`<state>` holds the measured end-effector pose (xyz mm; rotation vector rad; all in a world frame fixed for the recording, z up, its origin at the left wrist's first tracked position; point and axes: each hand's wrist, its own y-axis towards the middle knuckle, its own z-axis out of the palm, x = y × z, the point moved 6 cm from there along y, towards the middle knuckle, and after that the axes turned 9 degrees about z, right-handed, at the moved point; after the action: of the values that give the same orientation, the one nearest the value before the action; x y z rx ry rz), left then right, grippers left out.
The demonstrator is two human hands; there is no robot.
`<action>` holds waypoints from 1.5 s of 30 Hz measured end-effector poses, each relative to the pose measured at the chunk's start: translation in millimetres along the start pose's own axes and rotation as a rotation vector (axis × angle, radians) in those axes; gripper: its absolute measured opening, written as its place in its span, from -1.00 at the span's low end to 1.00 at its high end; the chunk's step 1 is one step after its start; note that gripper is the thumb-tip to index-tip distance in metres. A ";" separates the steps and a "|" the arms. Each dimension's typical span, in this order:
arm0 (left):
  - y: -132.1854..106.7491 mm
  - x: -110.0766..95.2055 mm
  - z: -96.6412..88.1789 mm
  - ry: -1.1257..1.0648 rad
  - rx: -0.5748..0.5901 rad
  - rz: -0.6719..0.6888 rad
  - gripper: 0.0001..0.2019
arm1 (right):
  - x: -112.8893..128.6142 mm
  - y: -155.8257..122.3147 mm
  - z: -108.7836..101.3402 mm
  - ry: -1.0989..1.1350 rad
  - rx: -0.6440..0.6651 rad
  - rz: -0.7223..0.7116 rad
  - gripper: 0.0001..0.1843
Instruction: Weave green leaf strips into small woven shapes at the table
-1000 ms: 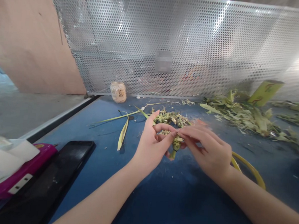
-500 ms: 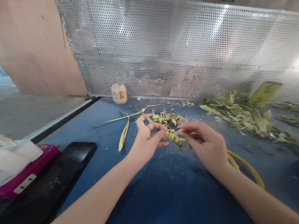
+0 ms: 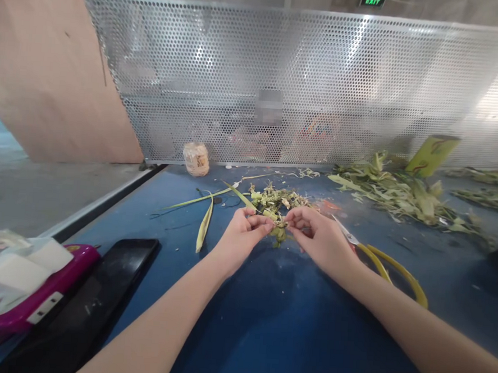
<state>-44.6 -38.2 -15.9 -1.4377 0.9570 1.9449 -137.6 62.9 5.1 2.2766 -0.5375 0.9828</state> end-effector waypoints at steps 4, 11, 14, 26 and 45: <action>-1.9 -2.0 3.5 -0.014 0.033 0.003 -0.70 | 3.9 -0.4 -0.5 -0.003 -0.015 -0.024 -0.86; -5.1 -3.3 12.2 -0.023 0.151 0.035 -0.68 | 1.7 -1.6 2.0 -0.013 0.018 0.016 -0.82; -4.5 -2.1 12.4 -0.018 0.163 0.044 -0.68 | 1.4 -2.1 1.4 -0.019 0.011 0.005 -0.81; 8.1 0.8 -4.5 0.018 -0.047 0.029 -0.65 | 19.7 -11.5 -1.4 -0.168 -0.073 -0.350 -0.79; 11.5 12.9 9.9 0.238 0.148 0.085 -0.66 | 29.8 -21.3 9.7 -0.169 0.123 -0.564 -0.82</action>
<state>-62.8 -37.3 -23.8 -1.5880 1.2603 1.7464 -101.3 68.5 14.6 2.4281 0.1110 0.5566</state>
